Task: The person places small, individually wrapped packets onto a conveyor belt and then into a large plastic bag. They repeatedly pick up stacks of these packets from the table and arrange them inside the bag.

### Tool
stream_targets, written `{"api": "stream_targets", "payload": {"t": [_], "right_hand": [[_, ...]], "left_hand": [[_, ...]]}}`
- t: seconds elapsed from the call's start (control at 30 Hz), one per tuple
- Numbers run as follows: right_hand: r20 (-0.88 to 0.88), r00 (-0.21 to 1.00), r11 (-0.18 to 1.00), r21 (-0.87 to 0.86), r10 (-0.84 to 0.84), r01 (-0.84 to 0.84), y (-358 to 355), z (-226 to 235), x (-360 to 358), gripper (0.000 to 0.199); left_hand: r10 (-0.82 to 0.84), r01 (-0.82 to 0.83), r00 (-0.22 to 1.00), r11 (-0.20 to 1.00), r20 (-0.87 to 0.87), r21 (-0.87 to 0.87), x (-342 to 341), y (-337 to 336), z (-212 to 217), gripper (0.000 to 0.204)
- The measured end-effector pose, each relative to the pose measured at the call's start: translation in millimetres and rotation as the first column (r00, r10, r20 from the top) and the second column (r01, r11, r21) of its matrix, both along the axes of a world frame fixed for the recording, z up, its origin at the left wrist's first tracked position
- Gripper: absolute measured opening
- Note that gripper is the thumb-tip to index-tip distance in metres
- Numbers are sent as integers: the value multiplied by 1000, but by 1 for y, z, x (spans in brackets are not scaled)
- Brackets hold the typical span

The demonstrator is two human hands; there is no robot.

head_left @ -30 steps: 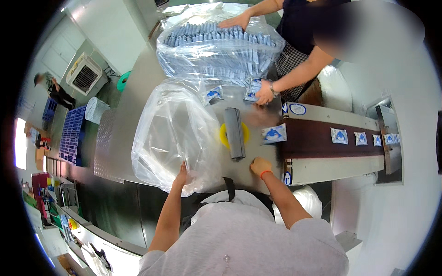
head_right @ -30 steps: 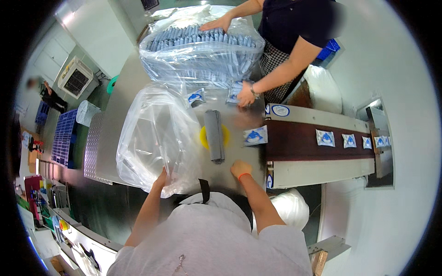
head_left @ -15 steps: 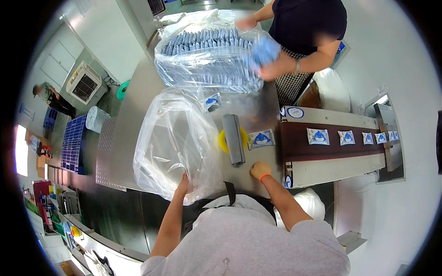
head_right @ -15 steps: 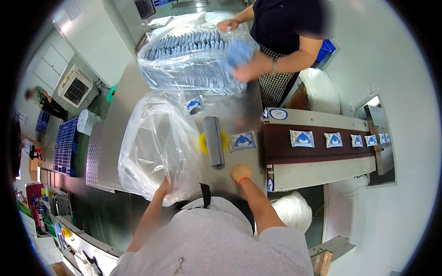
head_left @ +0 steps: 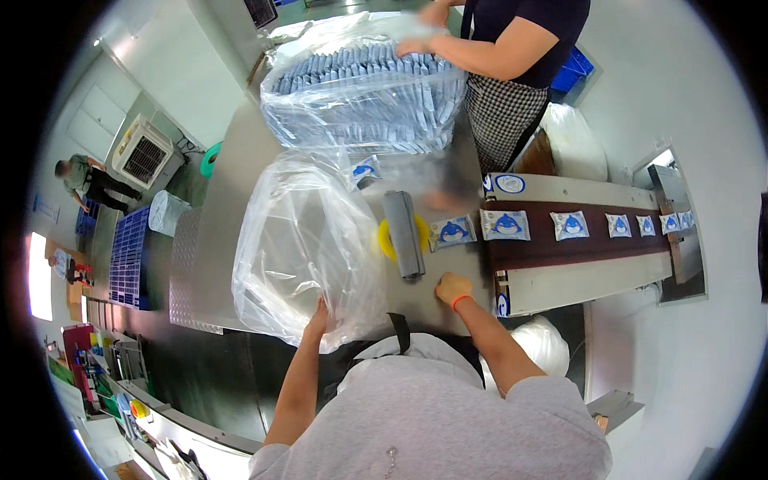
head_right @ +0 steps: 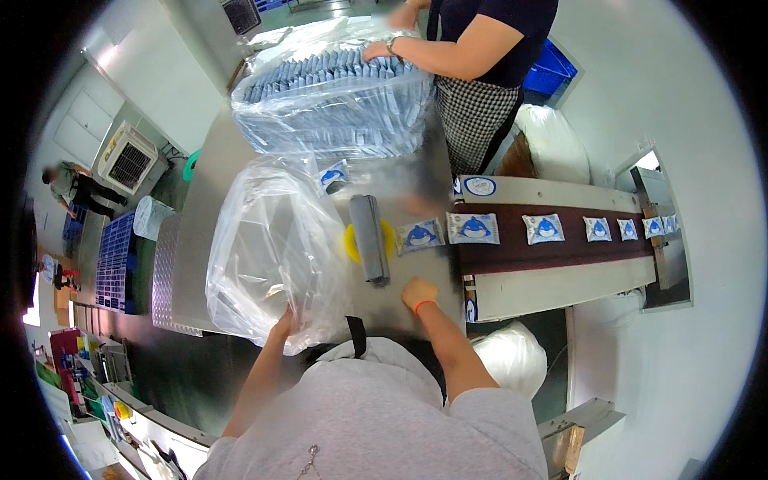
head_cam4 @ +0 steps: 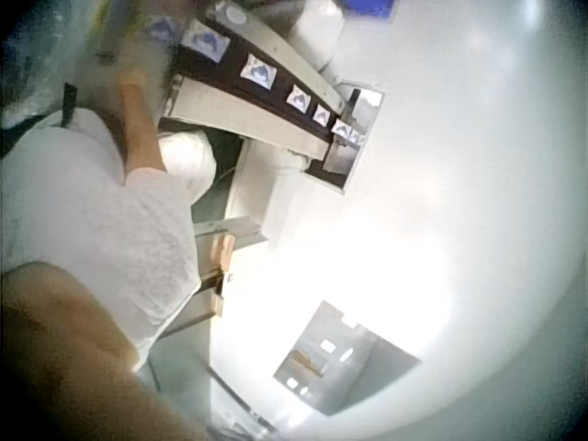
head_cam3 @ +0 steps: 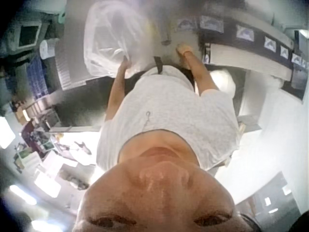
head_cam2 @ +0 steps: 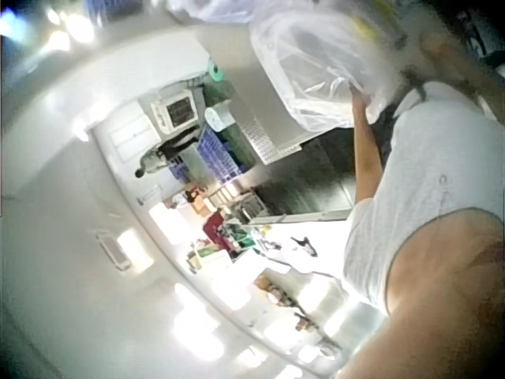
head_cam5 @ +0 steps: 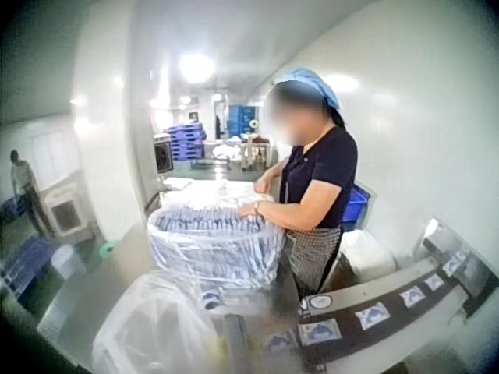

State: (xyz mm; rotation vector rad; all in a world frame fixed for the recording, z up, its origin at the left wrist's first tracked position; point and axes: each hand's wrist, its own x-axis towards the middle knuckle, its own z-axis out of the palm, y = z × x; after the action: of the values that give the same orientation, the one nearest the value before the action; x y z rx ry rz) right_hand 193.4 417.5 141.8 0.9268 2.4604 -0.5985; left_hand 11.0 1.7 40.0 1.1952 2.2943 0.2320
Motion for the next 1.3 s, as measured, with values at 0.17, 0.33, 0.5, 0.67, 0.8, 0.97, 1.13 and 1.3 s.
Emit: {"api": "stream_targets", "payload": {"t": [0.17, 0.33, 0.5, 0.67, 0.8, 0.97, 1.13, 1.3], "right_hand": [[-54, 998, 1000, 11, -10, 11, 3, 0, 14, 31], [-31, 999, 999, -39, 27, -28, 3, 2, 20, 27], [-150, 986, 996, -41, 74, -81, 8, -1, 27, 29], [-142, 986, 991, -87, 88, -101, 15, -19, 25, 31], [-175, 977, 988, -75, 118, -133, 18, -8, 15, 28], [-201, 974, 990, -70, 104, -120, 21, -18, 11, 26], [-162, 983, 995, -36, 84, -91, 18, -21, 5, 27], [-158, 985, 997, -23, 67, -72, 16, -21, 8, 28]], "left_hand": [[44, -75, 971, 989, 236, 124, 6, 19, 17, 81], [-5, -2, 996, 998, 94, 70, 7, 5, 2, 86], [-51, 53, 998, 998, 46, -40, 9, -10, -16, 92], [-87, 87, 996, 995, -4, -56, 14, -9, -13, 92], [-113, 109, 992, 991, -49, -79, 14, -15, -11, 92], [-162, 152, 982, 983, -101, -99, 11, -15, -13, 93], [-195, 181, 969, 978, -151, -103, 10, -16, -18, 93], [-234, 220, 950, 971, -205, -93, 4, -18, -25, 93]]}}
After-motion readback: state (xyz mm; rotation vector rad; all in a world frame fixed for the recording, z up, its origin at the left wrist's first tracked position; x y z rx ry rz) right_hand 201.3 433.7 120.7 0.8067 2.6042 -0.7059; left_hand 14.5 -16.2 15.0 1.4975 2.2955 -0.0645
